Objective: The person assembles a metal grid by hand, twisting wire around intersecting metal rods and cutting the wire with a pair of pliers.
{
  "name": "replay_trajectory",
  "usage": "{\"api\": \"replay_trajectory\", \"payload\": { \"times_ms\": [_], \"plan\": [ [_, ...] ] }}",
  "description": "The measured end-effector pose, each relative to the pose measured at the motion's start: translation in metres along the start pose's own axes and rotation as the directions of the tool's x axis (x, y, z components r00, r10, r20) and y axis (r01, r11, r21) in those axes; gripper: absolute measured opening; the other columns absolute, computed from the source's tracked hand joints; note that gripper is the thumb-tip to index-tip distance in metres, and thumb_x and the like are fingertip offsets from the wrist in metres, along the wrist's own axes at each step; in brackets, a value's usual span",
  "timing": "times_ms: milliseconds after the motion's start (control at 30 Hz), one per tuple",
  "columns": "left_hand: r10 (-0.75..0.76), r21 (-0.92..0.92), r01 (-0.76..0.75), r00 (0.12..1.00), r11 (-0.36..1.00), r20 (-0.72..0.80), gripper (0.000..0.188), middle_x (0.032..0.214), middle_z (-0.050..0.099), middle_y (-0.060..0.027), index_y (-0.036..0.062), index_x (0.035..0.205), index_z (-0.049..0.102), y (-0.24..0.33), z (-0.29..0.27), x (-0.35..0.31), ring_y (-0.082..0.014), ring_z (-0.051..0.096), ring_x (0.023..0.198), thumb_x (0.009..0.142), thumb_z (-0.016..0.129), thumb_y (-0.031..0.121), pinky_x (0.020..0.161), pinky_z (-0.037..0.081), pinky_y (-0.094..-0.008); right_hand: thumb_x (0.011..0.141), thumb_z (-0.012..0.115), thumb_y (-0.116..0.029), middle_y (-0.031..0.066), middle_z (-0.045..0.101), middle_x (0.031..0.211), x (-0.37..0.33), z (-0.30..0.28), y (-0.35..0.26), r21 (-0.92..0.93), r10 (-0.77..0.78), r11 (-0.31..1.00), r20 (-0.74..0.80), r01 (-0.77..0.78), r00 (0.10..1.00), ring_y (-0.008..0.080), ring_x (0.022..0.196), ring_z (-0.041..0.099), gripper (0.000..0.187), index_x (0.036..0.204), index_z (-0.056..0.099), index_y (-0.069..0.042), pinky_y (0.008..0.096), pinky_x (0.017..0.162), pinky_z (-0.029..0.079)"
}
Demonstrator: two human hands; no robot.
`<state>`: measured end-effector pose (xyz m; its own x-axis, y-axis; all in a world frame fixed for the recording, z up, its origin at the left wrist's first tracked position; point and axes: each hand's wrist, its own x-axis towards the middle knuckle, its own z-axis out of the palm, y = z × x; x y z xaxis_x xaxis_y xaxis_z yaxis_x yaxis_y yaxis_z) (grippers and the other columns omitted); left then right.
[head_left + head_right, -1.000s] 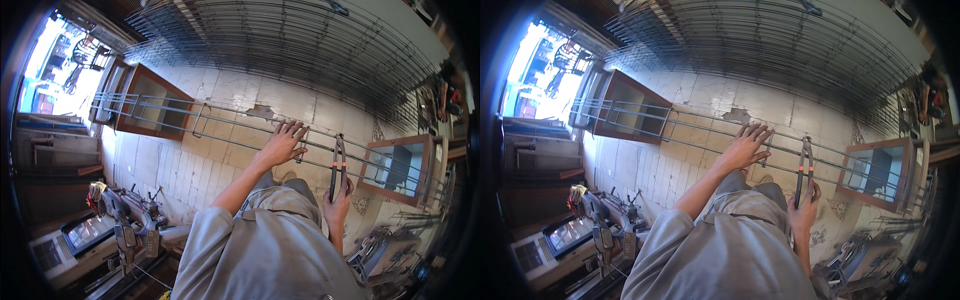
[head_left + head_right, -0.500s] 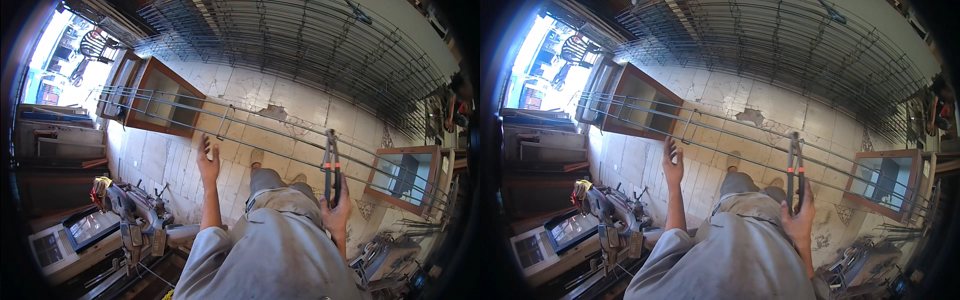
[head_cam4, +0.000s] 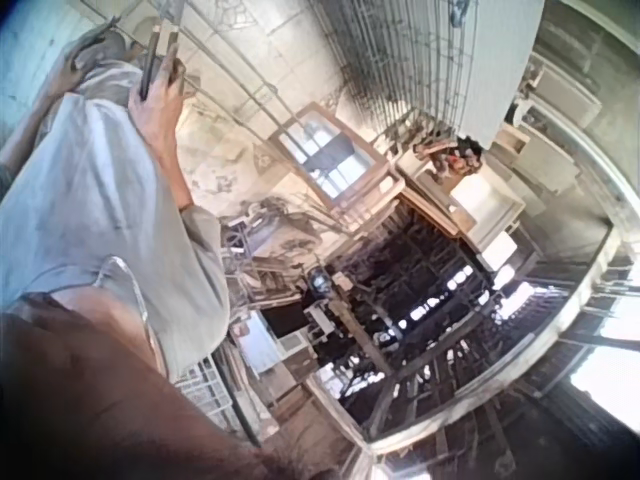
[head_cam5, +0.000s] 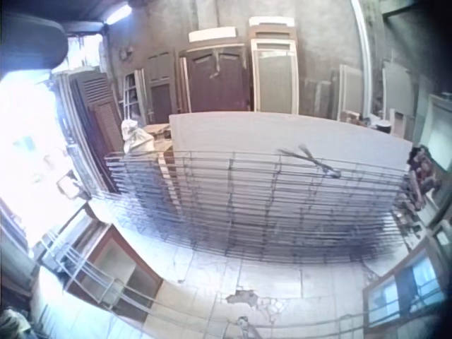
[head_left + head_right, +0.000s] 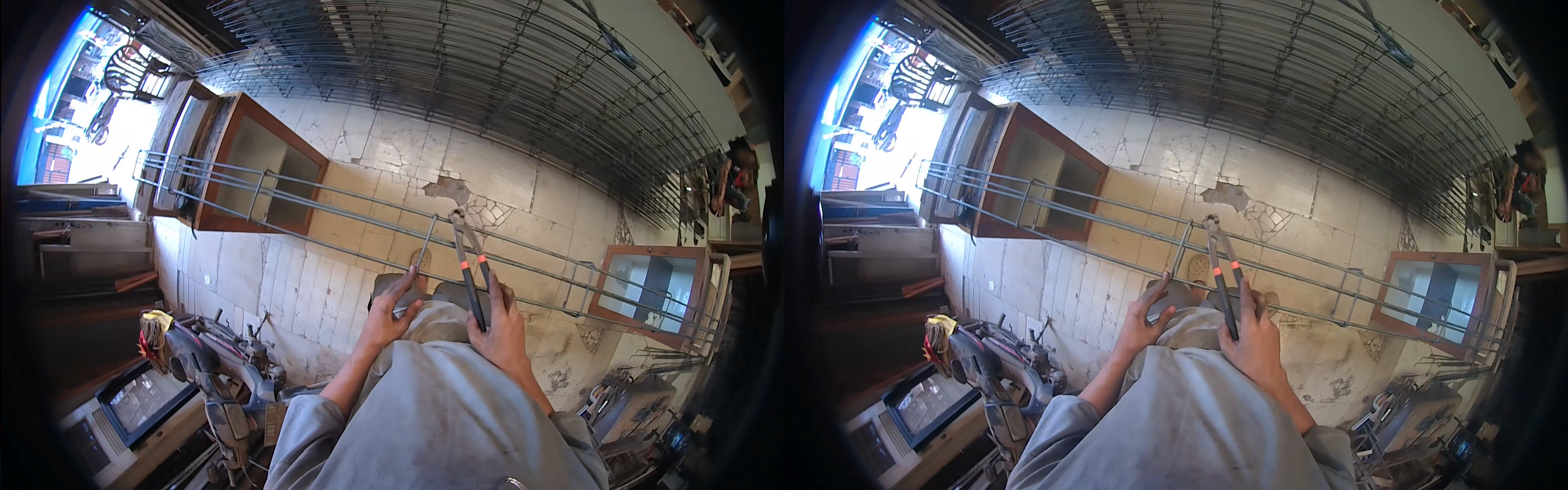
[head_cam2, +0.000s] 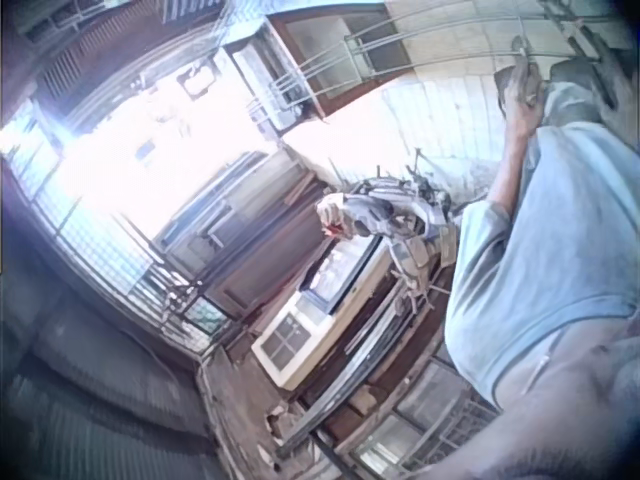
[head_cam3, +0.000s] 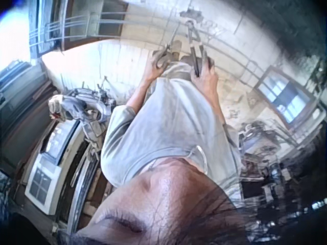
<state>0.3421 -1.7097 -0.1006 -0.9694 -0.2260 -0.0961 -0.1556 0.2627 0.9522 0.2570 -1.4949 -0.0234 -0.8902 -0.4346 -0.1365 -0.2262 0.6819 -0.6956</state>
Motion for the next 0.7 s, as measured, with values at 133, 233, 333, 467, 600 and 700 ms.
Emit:
{"api": "replay_trajectory", "payload": {
  "times_ms": [133,233,333,467,600,700],
  "plan": [
    [0.010,0.011,-0.011,0.992,1.000,0.125,0.065,0.138,0.056,-0.0192,0.0050,0.145,0.046,0.002,-0.019,0.008,-0.0361,0.056,0.125,0.085,0.073,0.010,0.104,0.046,-0.0392,0.078,0.070,-0.010,0.0243,0.054,0.119,0.000,0.003,-0.015,-0.025,0.035,0.999,0.020,-0.034,0.999,0.0427,0.102,0.062,0.086,0.153,0.029,-0.010,0.0466,0.082,0.055],
    [-0.031,0.010,0.029,0.981,1.000,0.190,0.066,0.137,0.056,-0.0193,0.0054,0.145,0.046,0.009,-0.027,0.014,-0.0364,0.056,0.124,0.085,0.073,0.011,0.103,0.046,-0.0386,0.078,0.070,-0.011,0.0248,0.053,0.121,-0.002,0.013,-0.020,-0.054,0.038,0.998,-0.032,-0.040,0.999,0.0429,0.102,0.062,0.086,0.153,0.029,-0.010,0.0467,0.082,0.055],
    [-0.049,0.019,0.046,0.968,0.999,0.245,0.065,0.137,0.056,-0.0194,0.0048,0.144,0.046,0.005,-0.032,0.017,-0.0366,0.056,0.124,0.086,0.073,0.013,0.103,0.046,-0.0383,0.078,0.070,-0.011,0.0252,0.053,0.124,-0.002,0.012,-0.024,-0.045,0.040,0.998,0.013,-0.039,0.999,0.0434,0.105,0.062,0.086,0.153,0.029,-0.010,0.0470,0.084,0.055],
    [-0.051,0.006,0.051,0.963,0.999,0.266,0.064,0.138,0.055,-0.0195,0.0031,0.143,0.047,0.004,-0.034,0.020,-0.0359,0.056,0.125,0.086,0.073,0.013,0.103,0.046,-0.0384,0.079,0.070,-0.011,0.0253,0.053,0.126,-0.001,0.008,-0.025,-0.012,0.145,0.989,0.021,-0.145,0.989,0.0441,0.107,0.062,0.086,0.153,0.028,-0.010,0.0476,0.085,0.055],
    [-0.024,0.019,0.019,0.955,1.000,0.295,0.065,0.140,0.054,-0.0195,0.0027,0.143,0.046,0.003,-0.036,0.022,-0.0355,0.056,0.126,0.086,0.073,0.014,0.103,0.046,-0.0385,0.079,0.069,-0.011,0.0253,0.053,0.127,0.001,0.008,-0.030,-0.030,0.100,0.995,0.044,-0.098,0.994,0.0443,0.107,0.062,0.084,0.153,0.029,-0.009,0.0477,0.085,0.055],
    [-0.019,0.025,0.012,0.953,1.000,0.302,0.067,0.141,0.053,-0.0196,0.0028,0.145,0.044,0.003,-0.037,0.022,-0.0353,0.055,0.127,0.086,0.074,0.014,0.103,0.047,-0.0383,0.079,0.070,-0.014,0.0275,0.051,0.130,0.001,0.005,-0.019,-0.087,0.056,0.995,0.002,-0.056,0.998,0.0433,0.093,0.067,0.089,0.155,0.024,-0.009,0.0466,0.073,0.059]
  ]
}}
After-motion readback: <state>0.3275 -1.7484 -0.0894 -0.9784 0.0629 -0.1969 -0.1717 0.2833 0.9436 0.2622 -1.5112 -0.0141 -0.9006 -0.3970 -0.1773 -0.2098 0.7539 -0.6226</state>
